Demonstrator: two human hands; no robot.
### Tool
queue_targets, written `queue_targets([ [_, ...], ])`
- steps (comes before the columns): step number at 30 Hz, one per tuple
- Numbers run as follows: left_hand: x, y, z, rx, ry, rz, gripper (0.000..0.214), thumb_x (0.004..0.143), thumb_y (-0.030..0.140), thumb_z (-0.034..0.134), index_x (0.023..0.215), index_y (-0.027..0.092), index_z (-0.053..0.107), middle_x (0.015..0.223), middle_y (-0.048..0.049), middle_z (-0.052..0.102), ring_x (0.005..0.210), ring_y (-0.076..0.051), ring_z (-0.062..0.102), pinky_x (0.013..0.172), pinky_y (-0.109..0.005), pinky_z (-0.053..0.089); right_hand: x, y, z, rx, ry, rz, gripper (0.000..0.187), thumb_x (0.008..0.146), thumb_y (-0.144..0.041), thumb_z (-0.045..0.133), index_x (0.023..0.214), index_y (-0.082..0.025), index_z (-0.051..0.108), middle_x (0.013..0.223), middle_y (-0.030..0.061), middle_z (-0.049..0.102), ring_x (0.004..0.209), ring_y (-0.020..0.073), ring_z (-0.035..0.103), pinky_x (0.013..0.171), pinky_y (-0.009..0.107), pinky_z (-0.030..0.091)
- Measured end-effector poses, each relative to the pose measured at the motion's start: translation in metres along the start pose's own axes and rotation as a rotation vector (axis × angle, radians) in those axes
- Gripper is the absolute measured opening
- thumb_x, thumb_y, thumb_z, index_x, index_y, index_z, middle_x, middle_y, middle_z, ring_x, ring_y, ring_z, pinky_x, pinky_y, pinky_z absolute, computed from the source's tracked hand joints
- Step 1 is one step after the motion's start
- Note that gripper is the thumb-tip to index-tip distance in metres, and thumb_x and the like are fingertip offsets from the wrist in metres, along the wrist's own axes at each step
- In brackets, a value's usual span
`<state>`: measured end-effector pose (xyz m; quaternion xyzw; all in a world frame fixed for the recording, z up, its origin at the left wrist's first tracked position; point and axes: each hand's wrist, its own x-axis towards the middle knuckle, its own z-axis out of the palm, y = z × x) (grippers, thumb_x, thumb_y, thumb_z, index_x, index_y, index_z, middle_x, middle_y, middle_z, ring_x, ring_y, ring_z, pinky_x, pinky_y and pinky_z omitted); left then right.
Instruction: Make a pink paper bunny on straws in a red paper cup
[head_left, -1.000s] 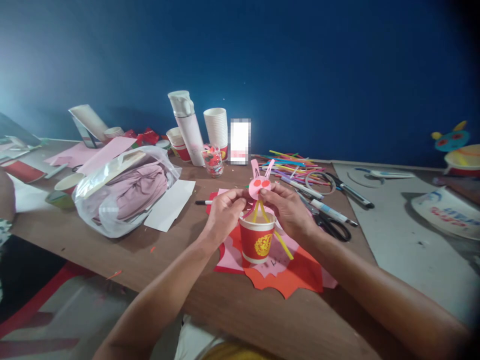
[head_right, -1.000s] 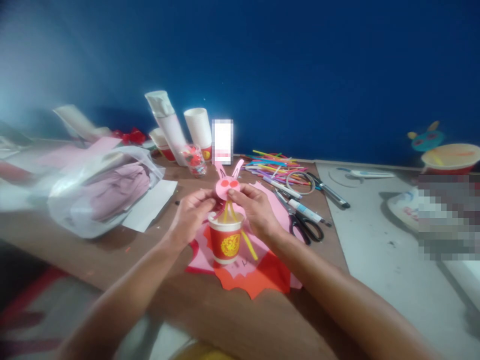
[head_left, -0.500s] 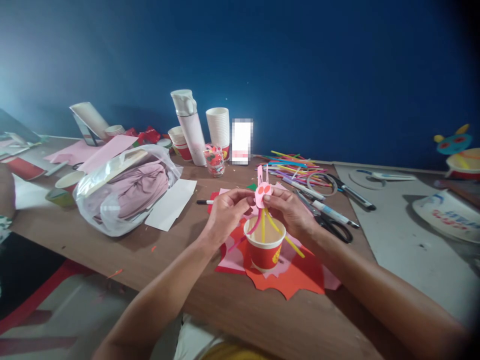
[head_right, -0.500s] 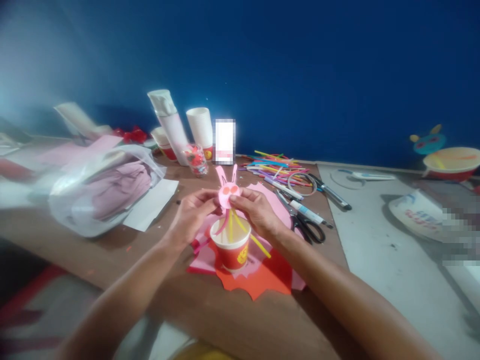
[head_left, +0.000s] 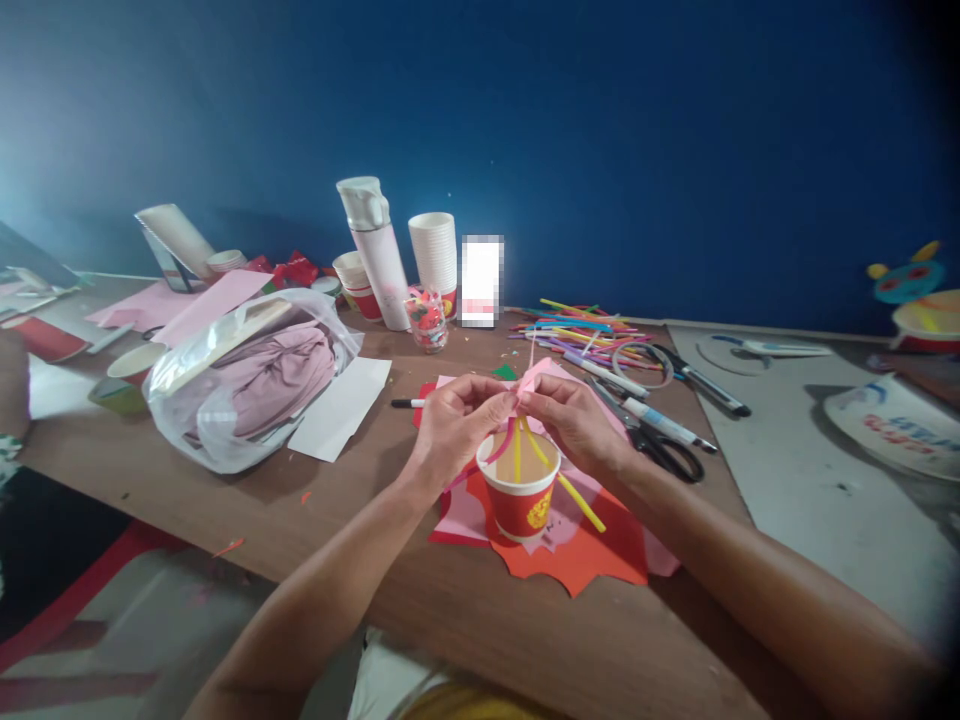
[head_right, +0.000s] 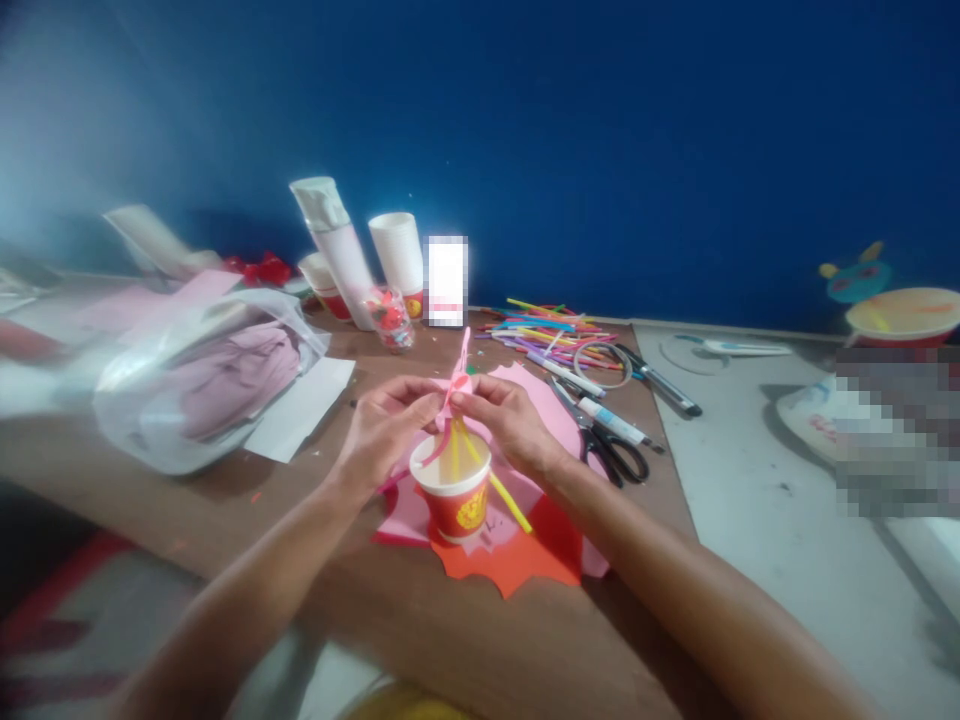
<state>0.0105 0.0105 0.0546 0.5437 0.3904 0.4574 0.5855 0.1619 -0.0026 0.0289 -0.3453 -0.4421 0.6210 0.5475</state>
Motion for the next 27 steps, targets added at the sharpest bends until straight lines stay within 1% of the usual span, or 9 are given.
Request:
queue_targets([
  [4, -0.002, -0.002, 0.001, 0.13, 0.022, 0.079, 0.022, 0.064, 0.027, 0.073, 0.081, 0.015, 0.065, 0.075, -0.0015, 0.065, 0.064, -0.009, 0.058, 0.06, -0.02, 0.048, 0.002, 0.003, -0.001, -0.013, 0.045, -0.032, 0.004, 0.067, -0.02, 0.067, 0.07, -0.017, 0.065, 0.066, -0.0013, 0.062, 0.06, 0.0113, 0.056, 0.061, 0.026, 0.044],
  [7, -0.004, -0.003, 0.001, 0.198, 0.028, 0.133, 0.02, 0.064, 0.025, 0.072, 0.081, 0.016, 0.065, 0.073, -0.0009, 0.065, 0.062, -0.008, 0.057, 0.06, -0.02, 0.047, 0.003, 0.004, -0.001, -0.022, 0.065, -0.054, 0.009, 0.064, -0.015, 0.065, 0.072, -0.018, 0.066, 0.067, -0.001, 0.062, 0.065, 0.0132, 0.056, 0.063, 0.027, 0.044],
  [9, -0.004, -0.003, 0.0, 0.217, 0.027, 0.149, 0.02, 0.065, 0.025, 0.071, 0.081, 0.016, 0.065, 0.073, -0.0007, 0.064, 0.062, -0.008, 0.056, 0.059, -0.02, 0.047, 0.002, 0.004, -0.001, -0.057, 0.083, -0.05, 0.011, 0.062, -0.015, 0.066, 0.072, -0.018, 0.066, 0.07, -0.0004, 0.062, 0.069, 0.0141, 0.057, 0.065, 0.028, 0.044],
  [11, -0.003, -0.003, 0.0, 0.209, 0.024, 0.133, 0.019, 0.065, 0.025, 0.071, 0.08, 0.016, 0.065, 0.073, -0.0009, 0.064, 0.062, -0.008, 0.057, 0.059, -0.02, 0.047, 0.002, 0.004, -0.002, -0.091, 0.09, -0.048, 0.012, 0.062, -0.018, 0.068, 0.074, -0.019, 0.066, 0.074, 0.0002, 0.063, 0.073, 0.0147, 0.057, 0.067, 0.028, 0.044],
  [13, -0.002, -0.002, -0.001, 0.164, 0.017, 0.083, 0.019, 0.065, 0.025, 0.071, 0.08, 0.015, 0.064, 0.073, -0.0013, 0.065, 0.063, -0.009, 0.058, 0.059, -0.021, 0.047, 0.002, 0.005, -0.002, -0.077, 0.066, -0.041, 0.013, 0.063, -0.022, 0.07, 0.076, -0.02, 0.066, 0.075, 0.0005, 0.064, 0.073, 0.0152, 0.058, 0.066, 0.028, 0.045],
  [16, -0.002, 0.0, -0.001, 0.064, -0.001, -0.012, 0.018, 0.065, 0.026, 0.071, 0.078, 0.015, 0.064, 0.068, -0.001, 0.065, 0.06, -0.009, 0.058, 0.056, -0.021, 0.047, 0.001, 0.005, 0.0, -0.019, 0.028, -0.007, 0.012, 0.066, -0.025, 0.069, 0.077, -0.02, 0.066, 0.069, 0.0001, 0.064, 0.064, 0.0138, 0.058, 0.062, 0.028, 0.045],
  [18, -0.002, 0.003, 0.0, 0.009, 0.0, -0.053, 0.017, 0.065, 0.026, 0.07, 0.075, 0.014, 0.064, 0.064, 0.0, 0.064, 0.056, -0.009, 0.057, 0.056, -0.021, 0.047, 0.001, 0.004, 0.001, -0.015, 0.039, -0.004, 0.01, 0.067, -0.024, 0.07, 0.075, -0.02, 0.067, 0.067, -0.0005, 0.064, 0.059, 0.0122, 0.056, 0.06, 0.027, 0.044],
  [23, -0.001, 0.007, -0.003, 0.012, 0.013, -0.071, 0.012, 0.068, 0.024, 0.067, 0.071, 0.014, 0.064, 0.055, 0.0013, 0.06, 0.052, -0.008, 0.055, 0.056, -0.021, 0.046, -0.002, -0.001, 0.006, -0.026, 0.069, 0.035, 0.01, 0.07, -0.028, 0.069, 0.072, -0.019, 0.065, 0.067, -0.0004, 0.064, 0.063, 0.0131, 0.058, 0.063, 0.028, 0.045],
  [27, 0.001, 0.005, -0.008, -0.043, -0.034, -0.051, 0.011, 0.071, 0.022, 0.058, 0.074, 0.013, 0.066, 0.063, -0.0002, 0.062, 0.053, -0.009, 0.056, 0.056, -0.021, 0.046, -0.002, -0.004, 0.009, -0.016, 0.085, 0.063, 0.013, 0.072, -0.03, 0.067, 0.077, -0.018, 0.065, 0.068, 0.0, 0.064, 0.063, 0.0123, 0.057, 0.064, 0.028, 0.045],
])
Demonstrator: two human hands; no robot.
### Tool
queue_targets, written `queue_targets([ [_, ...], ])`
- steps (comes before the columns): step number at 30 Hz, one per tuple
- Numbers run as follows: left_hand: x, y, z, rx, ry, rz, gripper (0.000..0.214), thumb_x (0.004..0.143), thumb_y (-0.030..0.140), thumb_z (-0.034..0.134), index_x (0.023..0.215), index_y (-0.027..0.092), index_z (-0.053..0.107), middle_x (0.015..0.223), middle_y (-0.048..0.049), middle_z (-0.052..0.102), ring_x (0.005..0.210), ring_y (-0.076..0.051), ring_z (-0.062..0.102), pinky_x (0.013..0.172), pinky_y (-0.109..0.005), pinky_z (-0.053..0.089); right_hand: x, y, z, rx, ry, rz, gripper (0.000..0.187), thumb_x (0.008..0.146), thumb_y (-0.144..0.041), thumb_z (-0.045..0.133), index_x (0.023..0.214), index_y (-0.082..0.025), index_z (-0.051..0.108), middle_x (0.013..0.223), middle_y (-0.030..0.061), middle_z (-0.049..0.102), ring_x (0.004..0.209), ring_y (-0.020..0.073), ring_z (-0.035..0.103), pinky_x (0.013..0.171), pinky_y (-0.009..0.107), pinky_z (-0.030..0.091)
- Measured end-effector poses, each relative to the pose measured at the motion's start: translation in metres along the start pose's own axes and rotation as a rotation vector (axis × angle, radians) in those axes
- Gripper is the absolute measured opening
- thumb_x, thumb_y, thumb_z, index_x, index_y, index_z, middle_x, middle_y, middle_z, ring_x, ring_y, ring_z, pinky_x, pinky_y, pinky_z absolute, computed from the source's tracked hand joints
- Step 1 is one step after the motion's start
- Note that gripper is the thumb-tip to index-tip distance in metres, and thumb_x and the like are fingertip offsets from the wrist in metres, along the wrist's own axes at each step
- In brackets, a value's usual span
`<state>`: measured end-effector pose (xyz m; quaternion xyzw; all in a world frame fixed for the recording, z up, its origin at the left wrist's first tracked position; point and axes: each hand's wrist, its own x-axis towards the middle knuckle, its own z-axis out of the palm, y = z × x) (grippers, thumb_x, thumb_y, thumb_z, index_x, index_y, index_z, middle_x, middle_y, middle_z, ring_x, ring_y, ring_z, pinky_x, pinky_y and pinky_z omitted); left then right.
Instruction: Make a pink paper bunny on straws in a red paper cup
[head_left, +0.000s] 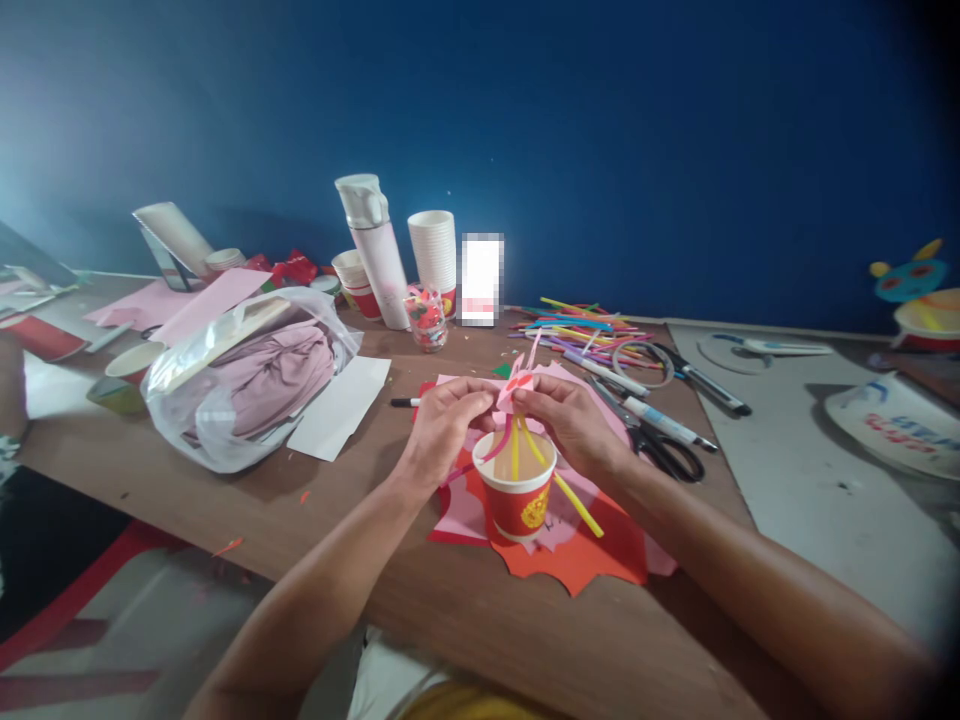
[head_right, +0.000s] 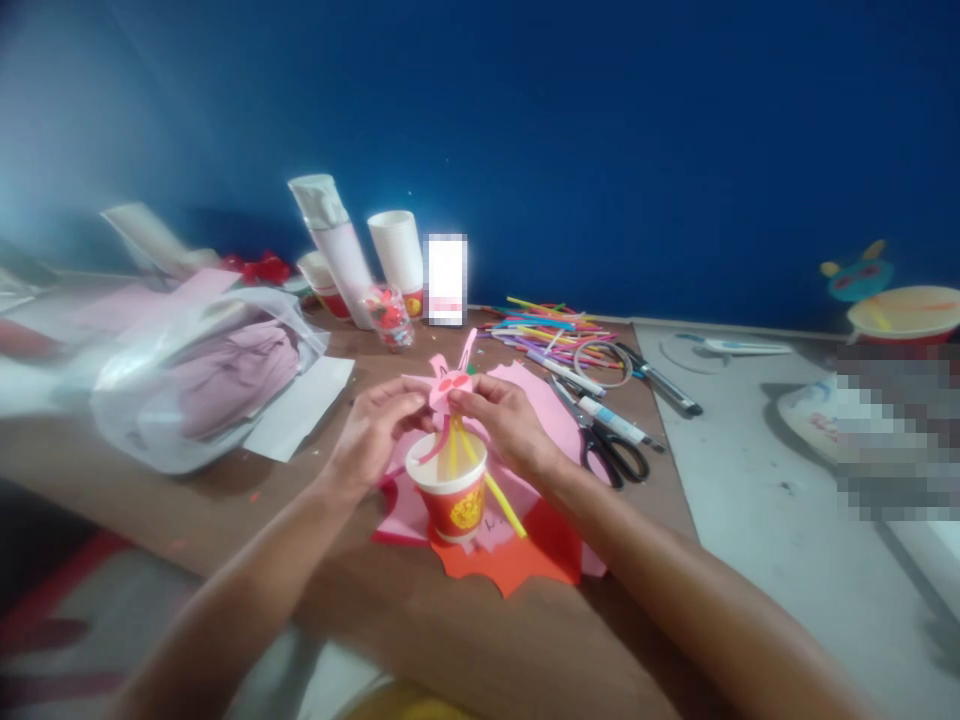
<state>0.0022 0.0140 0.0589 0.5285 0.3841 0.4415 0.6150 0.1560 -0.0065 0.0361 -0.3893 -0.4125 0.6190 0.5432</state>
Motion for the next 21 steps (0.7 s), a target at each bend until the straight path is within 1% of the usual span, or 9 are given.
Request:
queue_targets([
  [3, 0.0009, -0.0015, -0.003, -0.046, -0.057, 0.0, 0.016, 0.072, 0.023, 0.056, 0.079, 0.012, 0.066, 0.066, -0.0017, 0.063, 0.055, -0.01, 0.057, 0.058, -0.023, 0.047, 0.0006, -0.0005, 0.0005, -0.044, 0.024, -0.027, 0.012, 0.073, -0.029, 0.066, 0.074, -0.018, 0.065, 0.068, 0.0009, 0.065, 0.063, 0.0125, 0.057, 0.063, 0.028, 0.045],
  [5, 0.0008, -0.0019, -0.003, -0.019, -0.063, -0.028, 0.018, 0.072, 0.027, 0.06, 0.082, 0.013, 0.064, 0.063, -0.0013, 0.063, 0.055, -0.01, 0.058, 0.057, -0.023, 0.047, 0.0011, 0.0002, 0.0002, -0.069, 0.036, -0.044, 0.011, 0.073, -0.029, 0.066, 0.074, -0.018, 0.065, 0.067, 0.0008, 0.065, 0.062, 0.0127, 0.057, 0.063, 0.028, 0.045],
  [7, 0.0007, -0.0023, -0.0013, 0.024, -0.039, -0.053, 0.02, 0.07, 0.029, 0.066, 0.082, 0.013, 0.062, 0.06, -0.0002, 0.062, 0.054, -0.01, 0.057, 0.055, -0.021, 0.045, 0.0013, 0.0011, 0.0001, -0.075, 0.04, -0.054, 0.012, 0.074, -0.03, 0.065, 0.075, -0.018, 0.065, 0.066, 0.0002, 0.064, 0.062, 0.0125, 0.057, 0.064, 0.028, 0.045],
  [9, 0.0011, -0.0031, 0.0011, 0.045, -0.013, -0.045, 0.021, 0.067, 0.028, 0.07, 0.077, 0.013, 0.061, 0.058, 0.0005, 0.062, 0.052, -0.009, 0.057, 0.053, -0.02, 0.045, 0.0009, 0.0017, 0.0007, -0.082, 0.047, -0.057, 0.013, 0.074, -0.031, 0.066, 0.075, -0.018, 0.065, 0.068, -0.0001, 0.064, 0.063, 0.0122, 0.058, 0.065, 0.028, 0.045],
  [14, 0.0029, -0.0052, 0.0044, 0.045, 0.046, -0.008, 0.02, 0.067, 0.028, 0.07, 0.074, 0.012, 0.063, 0.062, -0.0006, 0.063, 0.05, -0.007, 0.056, 0.053, -0.02, 0.047, -0.001, 0.0015, 0.0029, -0.066, 0.045, -0.039, 0.015, 0.072, -0.031, 0.067, 0.077, -0.018, 0.065, 0.071, 0.0006, 0.065, 0.063, 0.0128, 0.058, 0.066, 0.029, 0.047],
  [18, 0.0031, -0.0055, 0.0035, 0.021, 0.052, -0.026, 0.021, 0.066, 0.029, 0.071, 0.075, 0.012, 0.064, 0.062, -0.0007, 0.063, 0.051, -0.008, 0.057, 0.053, -0.02, 0.047, -0.0012, 0.0018, 0.0019, -0.078, 0.051, -0.04, 0.015, 0.072, -0.032, 0.067, 0.076, -0.018, 0.064, 0.071, 0.0004, 0.063, 0.062, 0.0121, 0.056, 0.065, 0.029, 0.047],
  [21, 0.0035, -0.0061, 0.0023, -0.002, 0.031, -0.05, 0.022, 0.066, 0.029, 0.072, 0.076, 0.012, 0.063, 0.06, -0.0008, 0.063, 0.05, -0.009, 0.058, 0.051, -0.022, 0.048, -0.0002, 0.0031, 0.0002, -0.105, 0.071, -0.045, 0.017, 0.07, -0.034, 0.068, 0.073, -0.018, 0.063, 0.071, 0.0005, 0.063, 0.062, 0.0123, 0.056, 0.064, 0.029, 0.046],
])
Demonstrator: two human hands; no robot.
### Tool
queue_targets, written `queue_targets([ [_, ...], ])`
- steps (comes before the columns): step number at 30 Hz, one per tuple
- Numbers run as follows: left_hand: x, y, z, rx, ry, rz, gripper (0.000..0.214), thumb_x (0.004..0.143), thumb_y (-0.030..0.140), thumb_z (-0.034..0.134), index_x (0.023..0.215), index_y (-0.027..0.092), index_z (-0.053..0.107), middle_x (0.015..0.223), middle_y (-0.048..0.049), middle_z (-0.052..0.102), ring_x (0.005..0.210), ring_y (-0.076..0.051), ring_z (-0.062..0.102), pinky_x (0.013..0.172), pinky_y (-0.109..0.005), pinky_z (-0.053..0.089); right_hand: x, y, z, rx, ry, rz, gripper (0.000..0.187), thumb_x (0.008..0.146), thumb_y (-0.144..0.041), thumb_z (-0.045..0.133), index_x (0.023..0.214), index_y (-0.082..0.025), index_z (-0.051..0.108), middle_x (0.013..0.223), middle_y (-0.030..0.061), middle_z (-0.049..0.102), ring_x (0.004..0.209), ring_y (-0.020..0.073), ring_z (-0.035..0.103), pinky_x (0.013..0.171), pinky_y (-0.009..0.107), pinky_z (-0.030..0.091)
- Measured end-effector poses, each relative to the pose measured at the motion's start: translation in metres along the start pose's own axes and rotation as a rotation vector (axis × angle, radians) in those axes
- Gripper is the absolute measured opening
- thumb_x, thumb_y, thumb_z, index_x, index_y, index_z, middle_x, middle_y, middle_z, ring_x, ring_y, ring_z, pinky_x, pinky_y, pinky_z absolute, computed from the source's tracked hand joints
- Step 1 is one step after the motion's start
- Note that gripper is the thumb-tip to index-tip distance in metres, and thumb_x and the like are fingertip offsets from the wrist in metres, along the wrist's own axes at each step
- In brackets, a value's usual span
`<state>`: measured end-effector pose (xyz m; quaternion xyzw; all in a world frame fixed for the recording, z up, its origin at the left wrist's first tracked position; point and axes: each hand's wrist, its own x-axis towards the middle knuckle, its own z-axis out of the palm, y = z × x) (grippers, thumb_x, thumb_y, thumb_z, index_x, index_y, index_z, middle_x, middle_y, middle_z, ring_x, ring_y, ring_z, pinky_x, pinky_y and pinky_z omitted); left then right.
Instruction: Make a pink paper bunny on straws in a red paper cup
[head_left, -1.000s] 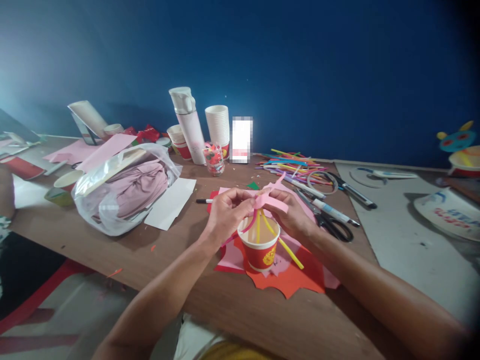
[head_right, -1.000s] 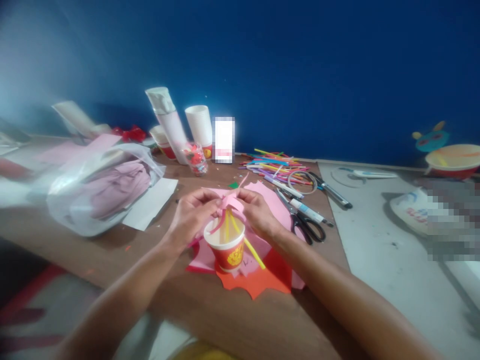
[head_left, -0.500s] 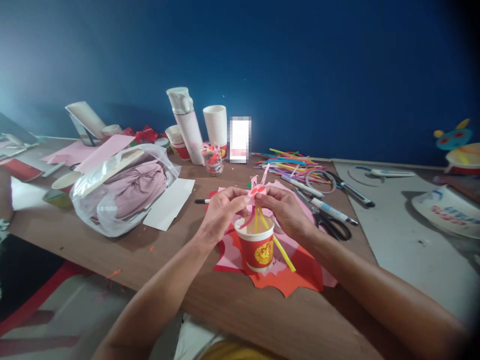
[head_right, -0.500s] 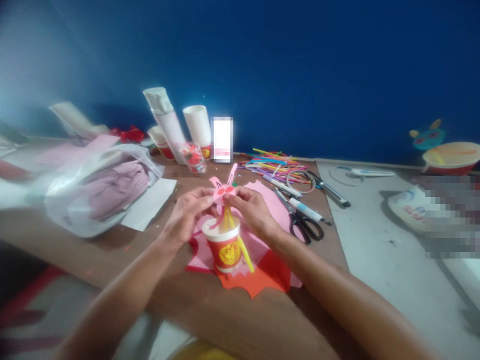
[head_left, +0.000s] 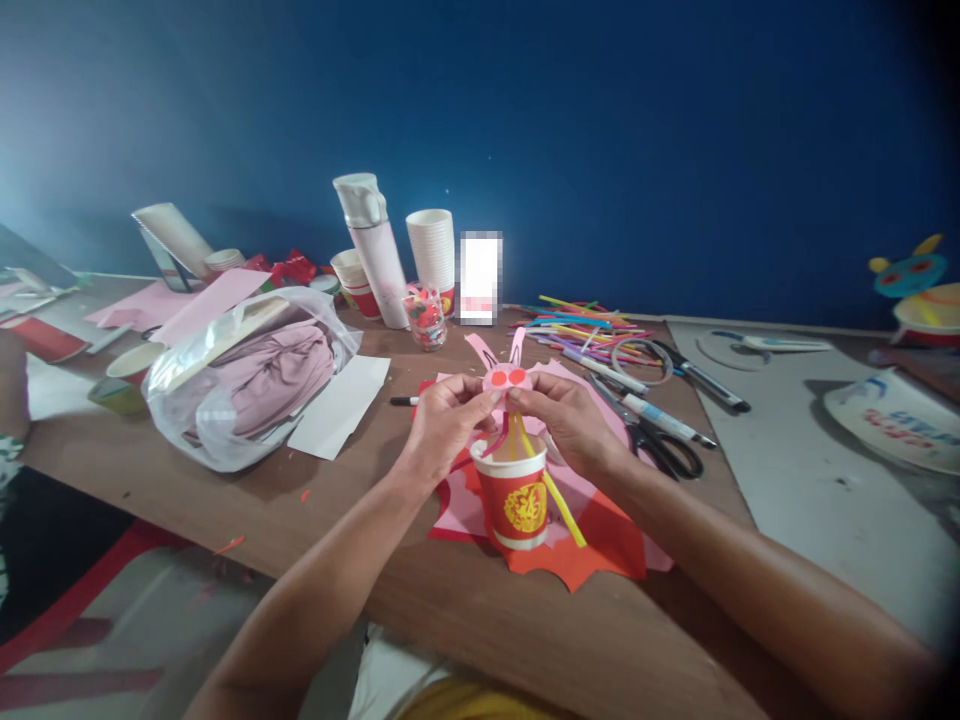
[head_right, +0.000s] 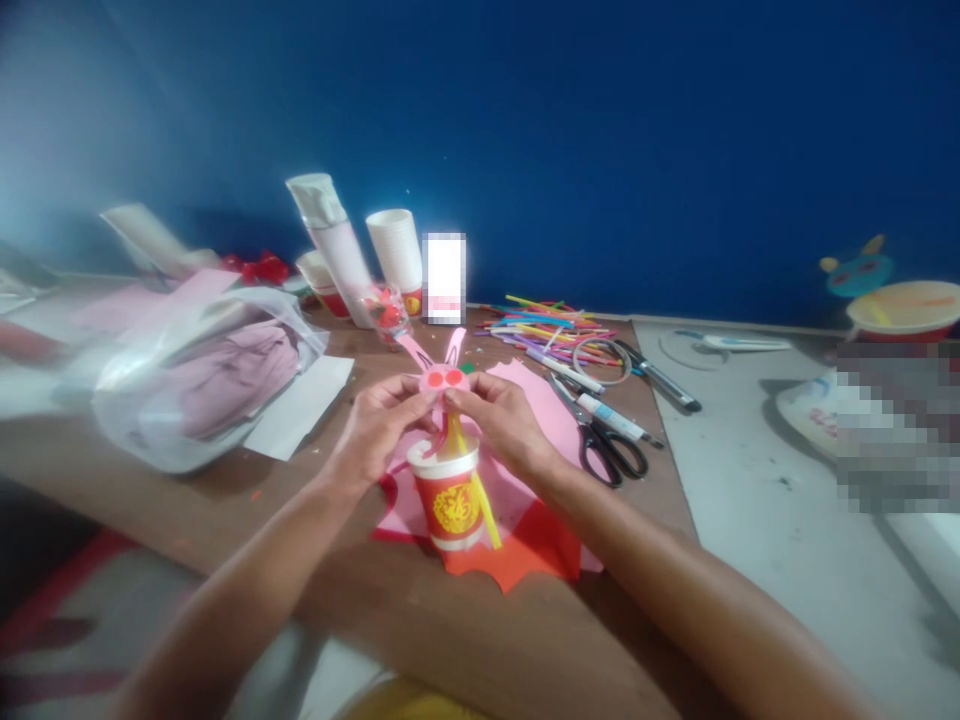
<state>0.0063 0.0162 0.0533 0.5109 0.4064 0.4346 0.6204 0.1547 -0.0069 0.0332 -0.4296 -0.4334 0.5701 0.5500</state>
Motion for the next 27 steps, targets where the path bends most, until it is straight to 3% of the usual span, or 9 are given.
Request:
queue_targets([
  [17, 0.0019, -0.0012, -0.001, 0.0, 0.019, 0.003, 0.02, 0.063, 0.028, 0.073, 0.069, 0.011, 0.062, 0.059, -0.0008, 0.062, 0.049, -0.009, 0.057, 0.051, -0.021, 0.048, -0.0017, -0.002, 0.0036, -0.009, 0.033, 0.013, 0.015, 0.07, -0.032, 0.068, 0.072, -0.018, 0.064, 0.068, -0.0007, 0.063, 0.061, 0.0117, 0.055, 0.06, 0.027, 0.044],
  [27, 0.0022, 0.0006, -0.0034, -0.085, -0.068, -0.074, 0.017, 0.065, 0.02, 0.068, 0.079, 0.011, 0.064, 0.061, 0.0008, 0.062, 0.046, -0.006, 0.055, 0.051, -0.02, 0.046, 0.0014, -0.0008, -0.0006, -0.031, 0.078, 0.021, 0.017, 0.068, -0.032, 0.069, 0.071, -0.017, 0.063, 0.067, -0.0005, 0.063, 0.06, 0.0117, 0.055, 0.059, 0.026, 0.042],
])
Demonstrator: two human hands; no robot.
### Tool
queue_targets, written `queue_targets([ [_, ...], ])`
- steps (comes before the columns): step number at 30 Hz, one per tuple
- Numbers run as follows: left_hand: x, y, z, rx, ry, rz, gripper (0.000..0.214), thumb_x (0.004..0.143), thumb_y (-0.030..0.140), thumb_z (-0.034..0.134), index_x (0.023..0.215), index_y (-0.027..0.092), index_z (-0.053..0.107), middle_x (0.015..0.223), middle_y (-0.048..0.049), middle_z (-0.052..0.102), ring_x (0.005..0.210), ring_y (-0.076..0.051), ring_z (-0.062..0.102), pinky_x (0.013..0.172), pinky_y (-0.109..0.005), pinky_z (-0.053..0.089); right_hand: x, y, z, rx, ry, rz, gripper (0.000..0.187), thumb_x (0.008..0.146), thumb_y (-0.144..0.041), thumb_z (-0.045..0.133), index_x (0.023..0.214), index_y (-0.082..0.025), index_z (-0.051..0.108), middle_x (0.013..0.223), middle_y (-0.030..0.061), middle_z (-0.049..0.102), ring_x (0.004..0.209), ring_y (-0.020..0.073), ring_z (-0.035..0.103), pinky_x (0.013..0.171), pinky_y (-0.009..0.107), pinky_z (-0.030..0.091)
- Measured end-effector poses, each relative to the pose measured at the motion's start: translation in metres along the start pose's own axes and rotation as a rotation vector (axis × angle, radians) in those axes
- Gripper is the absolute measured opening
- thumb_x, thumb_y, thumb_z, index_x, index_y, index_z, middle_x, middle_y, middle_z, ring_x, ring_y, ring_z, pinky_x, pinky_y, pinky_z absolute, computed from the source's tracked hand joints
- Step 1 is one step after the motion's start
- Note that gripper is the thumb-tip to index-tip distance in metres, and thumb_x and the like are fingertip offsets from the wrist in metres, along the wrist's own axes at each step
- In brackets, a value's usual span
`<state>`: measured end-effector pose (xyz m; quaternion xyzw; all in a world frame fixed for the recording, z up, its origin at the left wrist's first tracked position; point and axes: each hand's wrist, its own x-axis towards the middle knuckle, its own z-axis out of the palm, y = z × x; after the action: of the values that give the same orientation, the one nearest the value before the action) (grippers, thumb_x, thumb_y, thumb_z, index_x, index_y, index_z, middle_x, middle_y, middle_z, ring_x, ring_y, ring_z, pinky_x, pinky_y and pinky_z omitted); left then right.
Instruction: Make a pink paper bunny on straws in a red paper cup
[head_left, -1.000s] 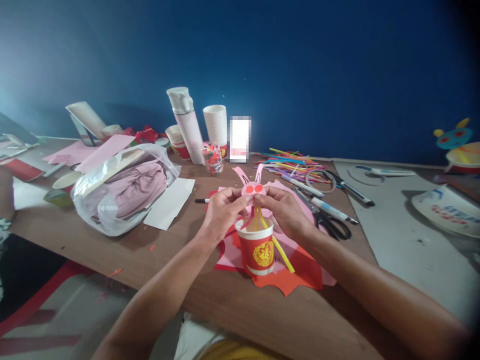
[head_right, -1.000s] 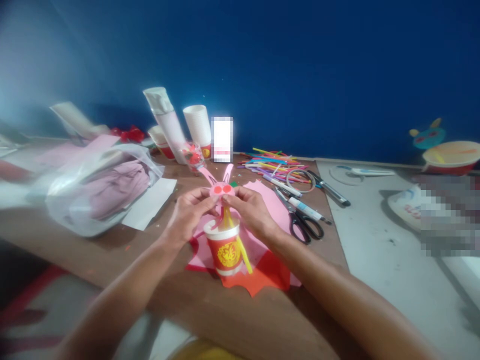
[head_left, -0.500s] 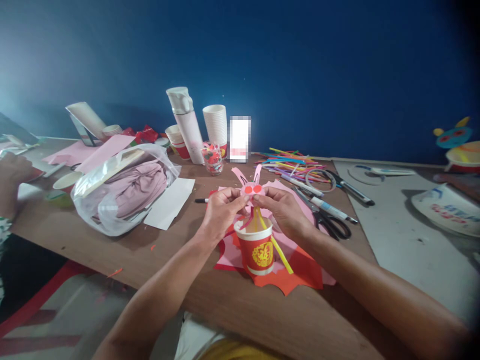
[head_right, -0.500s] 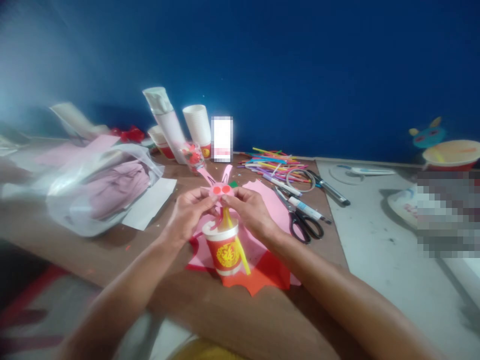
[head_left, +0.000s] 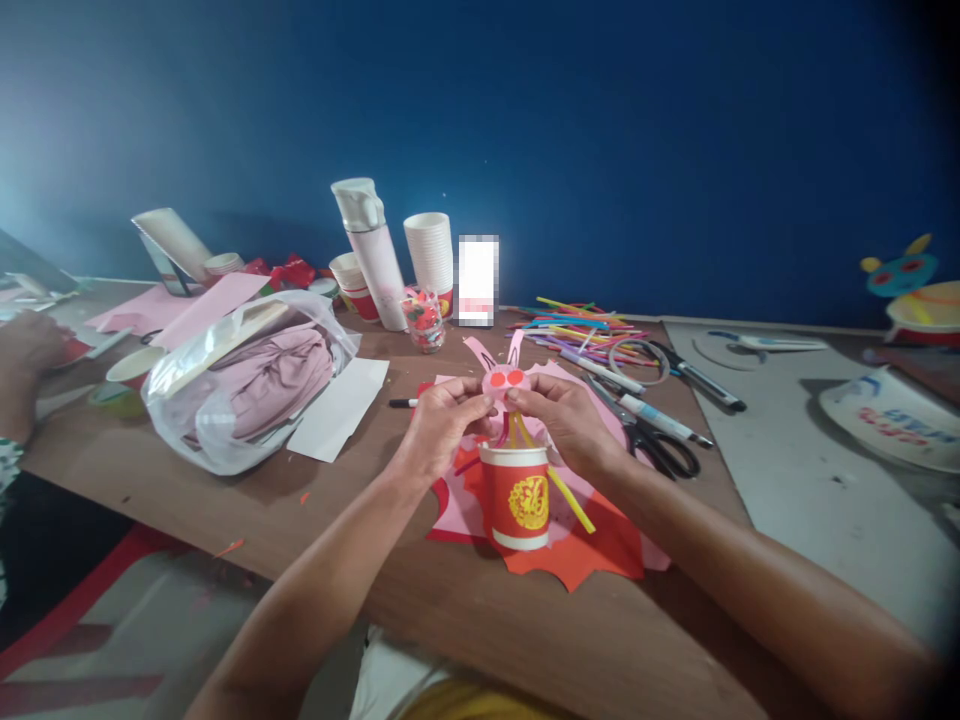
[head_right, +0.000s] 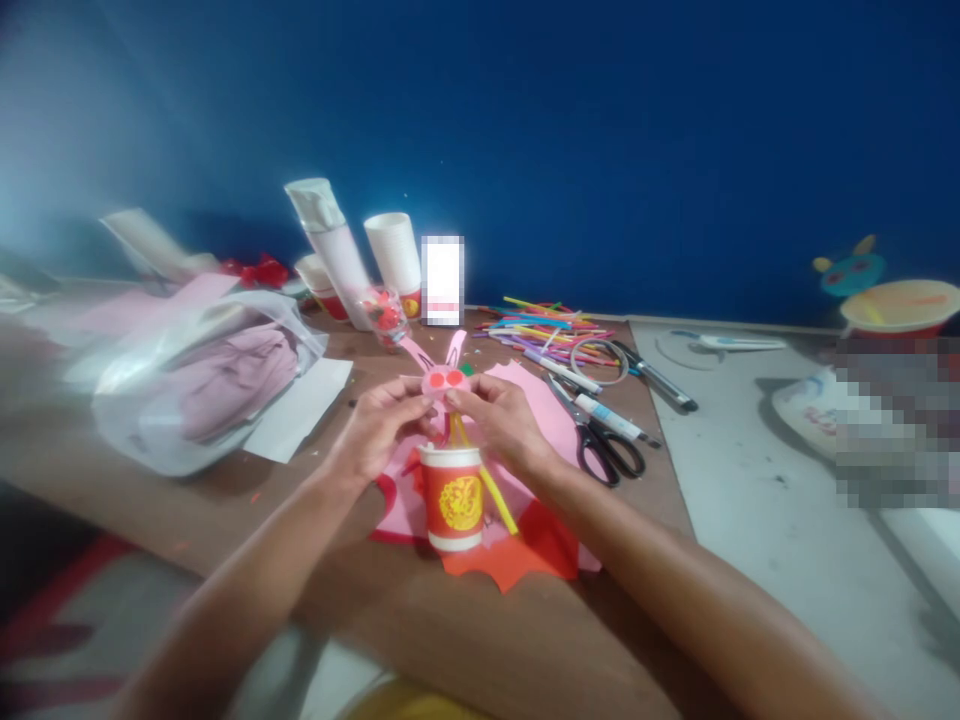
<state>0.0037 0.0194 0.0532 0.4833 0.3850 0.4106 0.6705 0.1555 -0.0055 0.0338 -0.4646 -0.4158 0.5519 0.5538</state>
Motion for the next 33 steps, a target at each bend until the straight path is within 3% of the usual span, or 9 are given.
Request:
queue_targets([
  [4, -0.001, 0.001, 0.001, 0.058, -0.014, -0.001, 0.014, 0.068, 0.023, 0.066, 0.077, 0.012, 0.064, 0.057, 0.0015, 0.06, 0.046, -0.007, 0.055, 0.049, -0.02, 0.045, 0.0, 0.0, 0.0, -0.029, -0.002, -0.022, 0.018, 0.068, -0.034, 0.068, 0.072, -0.017, 0.064, 0.069, 0.0004, 0.063, 0.062, 0.0127, 0.056, 0.061, 0.026, 0.043],
  [10, 0.0, -0.005, 0.002, 0.208, 0.067, 0.123, 0.021, 0.068, 0.032, 0.07, 0.065, 0.012, 0.062, 0.055, 0.0003, 0.059, 0.048, -0.008, 0.055, 0.048, -0.02, 0.045, -0.003, -0.001, 0.002, -0.098, 0.006, -0.03, 0.014, 0.072, -0.032, 0.065, 0.071, -0.018, 0.064, 0.071, -0.0001, 0.064, 0.065, 0.0129, 0.056, 0.062, 0.026, 0.042],
  [17, 0.002, -0.007, -0.001, 0.124, 0.039, 0.075, 0.021, 0.069, 0.032, 0.069, 0.071, 0.012, 0.063, 0.057, 0.0009, 0.06, 0.048, -0.008, 0.055, 0.05, -0.02, 0.046, -0.003, 0.001, 0.002, -0.161, 0.012, -0.07, 0.016, 0.072, -0.033, 0.064, 0.072, -0.017, 0.063, 0.071, 0.0, 0.063, 0.066, 0.0127, 0.056, 0.064, 0.027, 0.042],
  [33, 0.003, -0.01, 0.001, 0.249, 0.051, 0.084, 0.025, 0.065, 0.033, 0.072, 0.065, 0.011, 0.061, 0.051, 0.0018, 0.056, 0.045, -0.007, 0.051, 0.047, -0.019, 0.042, -0.003, 0.002, 0.004, -0.165, 0.043, -0.049, 0.016, 0.071, -0.033, 0.063, 0.069, -0.017, 0.062, 0.07, 0.0004, 0.064, 0.065, 0.0125, 0.056, 0.063, 0.026, 0.042],
])
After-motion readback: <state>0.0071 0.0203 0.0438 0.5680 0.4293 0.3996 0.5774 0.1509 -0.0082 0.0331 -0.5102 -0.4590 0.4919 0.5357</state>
